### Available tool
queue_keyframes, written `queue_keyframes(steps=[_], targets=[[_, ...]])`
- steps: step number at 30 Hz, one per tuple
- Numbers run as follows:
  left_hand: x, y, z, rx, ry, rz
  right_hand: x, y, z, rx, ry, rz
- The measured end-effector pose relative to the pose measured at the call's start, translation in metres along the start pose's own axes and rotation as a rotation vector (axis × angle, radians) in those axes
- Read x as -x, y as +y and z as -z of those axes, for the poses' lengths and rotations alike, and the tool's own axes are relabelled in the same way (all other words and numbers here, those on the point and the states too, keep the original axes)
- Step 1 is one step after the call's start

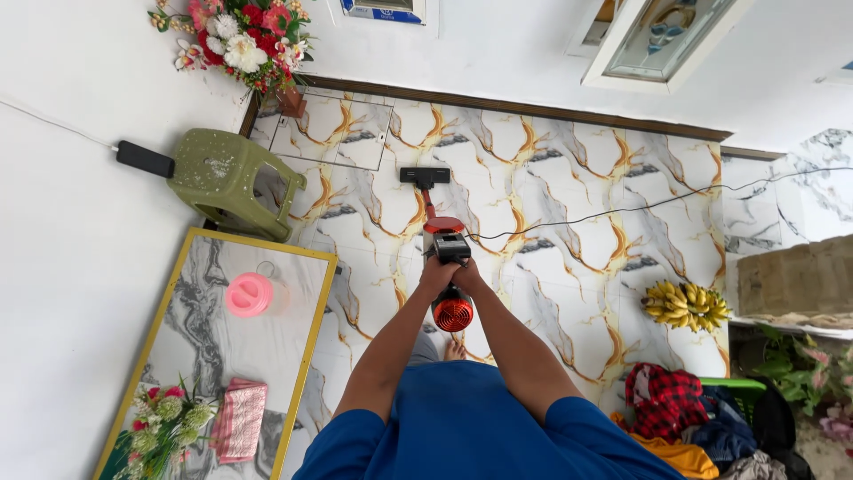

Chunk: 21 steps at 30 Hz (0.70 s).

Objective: Vacuuming a tiled floor area using a red handheld vacuum cleaner.

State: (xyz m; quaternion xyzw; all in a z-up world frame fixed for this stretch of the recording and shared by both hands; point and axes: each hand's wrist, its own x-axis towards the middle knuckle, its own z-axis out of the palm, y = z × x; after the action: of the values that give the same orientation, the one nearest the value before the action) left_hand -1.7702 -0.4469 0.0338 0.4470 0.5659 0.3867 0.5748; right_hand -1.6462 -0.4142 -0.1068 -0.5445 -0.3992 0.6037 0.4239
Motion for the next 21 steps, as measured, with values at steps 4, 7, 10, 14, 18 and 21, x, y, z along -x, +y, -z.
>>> queue_keyframes(steps=[4, 7, 10, 14, 18, 21], targets=[[0.034, -0.029, 0.017, 0.027, -0.041, -0.021, 0.046, 0.01, -0.022, 0.007, 0.002, -0.043], [0.069, -0.037, 0.034, 0.07, -0.066, -0.033, 0.077, 0.025, -0.041, 0.084, 0.031, -0.034], [0.101, -0.053, 0.056, 0.001, -0.093, -0.044, 0.11, 0.046, -0.066, -0.016, 0.098, -0.086], [0.138, -0.082, 0.088, 0.056, -0.176, -0.086, 0.154, 0.073, -0.103, 0.044, 0.173, -0.058], [0.185, -0.1, 0.118, 0.08, -0.209, -0.123, 0.194, 0.104, -0.137, -0.04, 0.233, -0.01], [0.225, -0.105, 0.135, -0.062, -0.15, -0.069, 0.225, 0.125, -0.155, -0.023, 0.228, 0.02]])
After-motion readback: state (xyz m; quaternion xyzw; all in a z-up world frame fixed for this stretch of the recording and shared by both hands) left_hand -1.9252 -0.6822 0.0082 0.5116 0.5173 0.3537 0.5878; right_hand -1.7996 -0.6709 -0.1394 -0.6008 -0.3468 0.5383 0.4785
